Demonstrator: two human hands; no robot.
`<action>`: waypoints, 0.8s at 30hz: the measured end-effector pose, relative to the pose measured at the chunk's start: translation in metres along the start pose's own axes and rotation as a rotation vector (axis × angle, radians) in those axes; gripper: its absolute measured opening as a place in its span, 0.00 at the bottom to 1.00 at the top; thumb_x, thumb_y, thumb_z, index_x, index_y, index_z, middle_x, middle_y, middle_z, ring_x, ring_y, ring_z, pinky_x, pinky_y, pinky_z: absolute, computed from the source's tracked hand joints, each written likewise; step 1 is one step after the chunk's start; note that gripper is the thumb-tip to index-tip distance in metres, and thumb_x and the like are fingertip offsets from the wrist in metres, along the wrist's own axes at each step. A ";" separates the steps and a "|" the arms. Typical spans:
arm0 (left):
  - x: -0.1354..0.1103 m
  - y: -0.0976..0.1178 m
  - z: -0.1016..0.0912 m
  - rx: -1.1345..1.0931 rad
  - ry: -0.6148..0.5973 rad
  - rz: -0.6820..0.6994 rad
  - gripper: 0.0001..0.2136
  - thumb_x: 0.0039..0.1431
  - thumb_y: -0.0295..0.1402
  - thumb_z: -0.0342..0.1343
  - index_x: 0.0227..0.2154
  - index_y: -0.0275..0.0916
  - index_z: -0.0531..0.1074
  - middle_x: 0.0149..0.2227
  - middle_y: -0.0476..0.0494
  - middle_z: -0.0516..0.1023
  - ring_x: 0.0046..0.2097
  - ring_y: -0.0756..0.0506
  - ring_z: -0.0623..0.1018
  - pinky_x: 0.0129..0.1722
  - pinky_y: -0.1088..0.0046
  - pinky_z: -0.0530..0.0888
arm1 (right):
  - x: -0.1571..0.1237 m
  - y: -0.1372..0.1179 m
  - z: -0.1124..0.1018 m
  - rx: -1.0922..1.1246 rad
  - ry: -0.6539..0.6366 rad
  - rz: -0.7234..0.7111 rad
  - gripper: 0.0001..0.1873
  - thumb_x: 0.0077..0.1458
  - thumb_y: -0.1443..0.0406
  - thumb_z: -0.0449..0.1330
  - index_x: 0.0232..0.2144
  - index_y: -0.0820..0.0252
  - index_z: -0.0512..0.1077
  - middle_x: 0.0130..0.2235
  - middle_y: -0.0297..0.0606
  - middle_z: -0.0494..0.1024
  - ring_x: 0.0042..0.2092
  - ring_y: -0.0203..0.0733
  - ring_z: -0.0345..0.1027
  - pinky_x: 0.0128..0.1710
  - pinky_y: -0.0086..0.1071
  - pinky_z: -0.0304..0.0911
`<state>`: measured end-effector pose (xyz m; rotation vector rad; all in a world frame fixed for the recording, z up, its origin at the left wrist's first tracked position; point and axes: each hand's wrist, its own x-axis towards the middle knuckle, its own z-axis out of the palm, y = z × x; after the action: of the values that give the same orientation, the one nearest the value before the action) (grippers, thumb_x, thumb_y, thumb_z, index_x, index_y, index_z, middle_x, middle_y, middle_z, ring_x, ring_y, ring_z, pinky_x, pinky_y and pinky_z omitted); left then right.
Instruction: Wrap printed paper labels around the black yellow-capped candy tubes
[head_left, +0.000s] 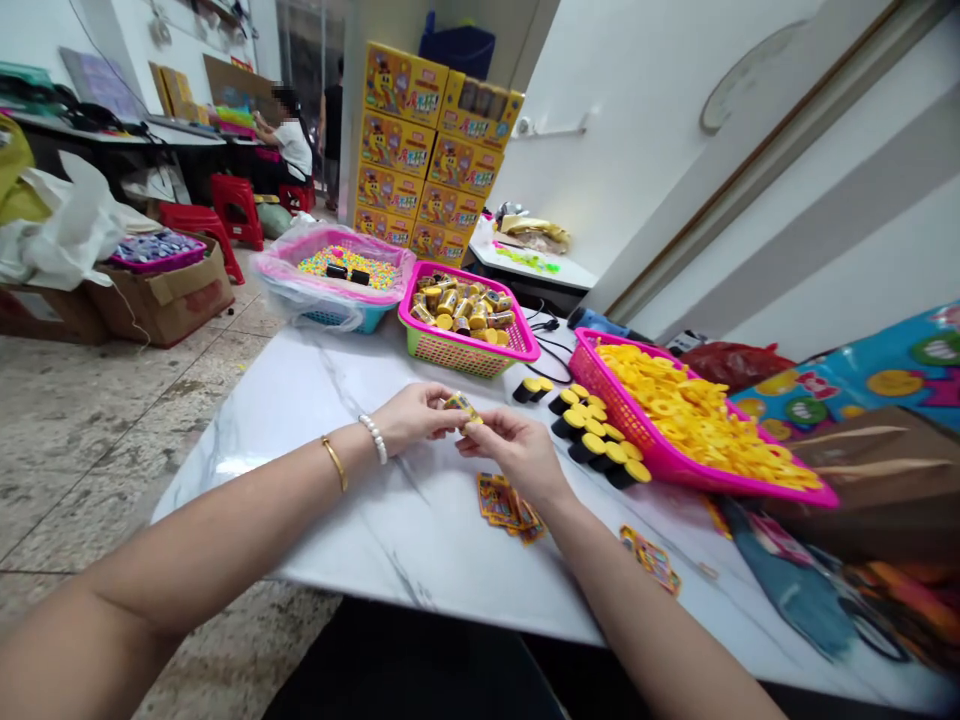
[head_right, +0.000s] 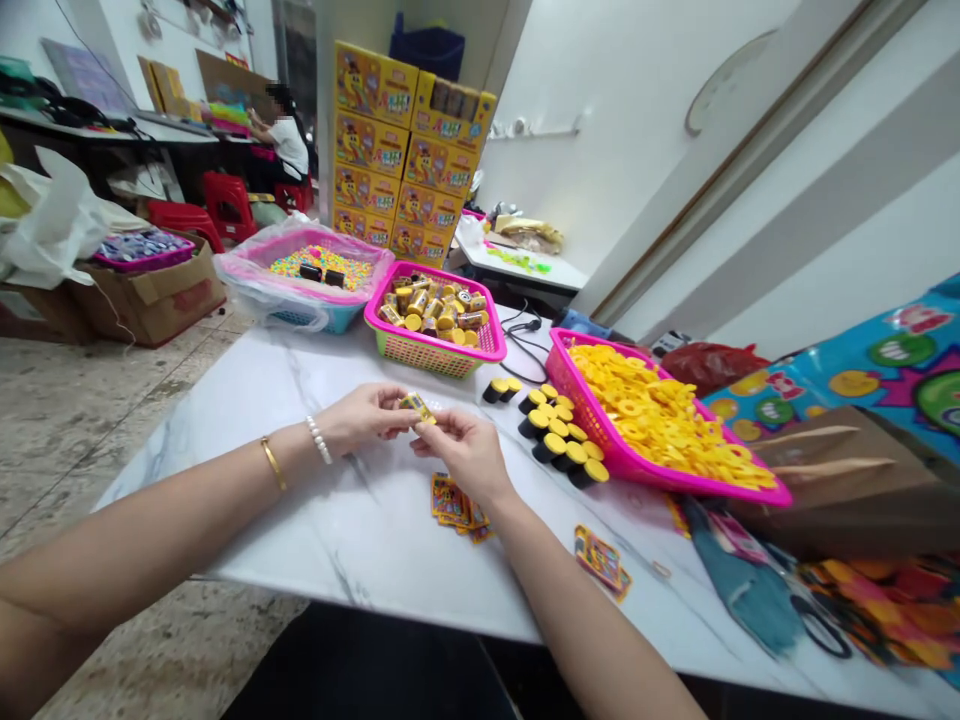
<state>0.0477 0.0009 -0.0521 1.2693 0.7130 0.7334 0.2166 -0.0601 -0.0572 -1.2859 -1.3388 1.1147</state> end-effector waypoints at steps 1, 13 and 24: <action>0.000 0.001 -0.002 -0.021 -0.016 -0.023 0.20 0.40 0.43 0.70 0.30 0.33 0.73 0.21 0.52 0.68 0.22 0.55 0.64 0.22 0.77 0.58 | 0.000 0.001 0.003 0.004 0.001 0.009 0.19 0.47 0.52 0.69 0.34 0.62 0.77 0.29 0.39 0.81 0.30 0.43 0.77 0.36 0.39 0.76; 0.001 0.010 -0.012 0.028 -0.019 0.021 0.18 0.41 0.45 0.65 0.20 0.37 0.65 0.16 0.56 0.60 0.19 0.56 0.57 0.19 0.76 0.51 | 0.015 -0.017 0.027 -0.070 0.058 0.001 0.25 0.44 0.49 0.69 0.35 0.58 0.65 0.25 0.35 0.78 0.26 0.43 0.76 0.29 0.35 0.72; 0.021 0.020 -0.039 -0.298 0.025 -0.010 0.22 0.36 0.48 0.68 0.24 0.40 0.65 0.15 0.52 0.65 0.16 0.53 0.61 0.17 0.78 0.51 | 0.053 -0.053 0.021 -0.266 0.072 -0.317 0.16 0.38 0.54 0.71 0.31 0.54 0.79 0.31 0.41 0.81 0.33 0.50 0.76 0.36 0.41 0.73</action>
<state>0.0270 0.0432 -0.0401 0.9861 0.6041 0.8162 0.1879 -0.0093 -0.0056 -1.2326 -1.6095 0.6829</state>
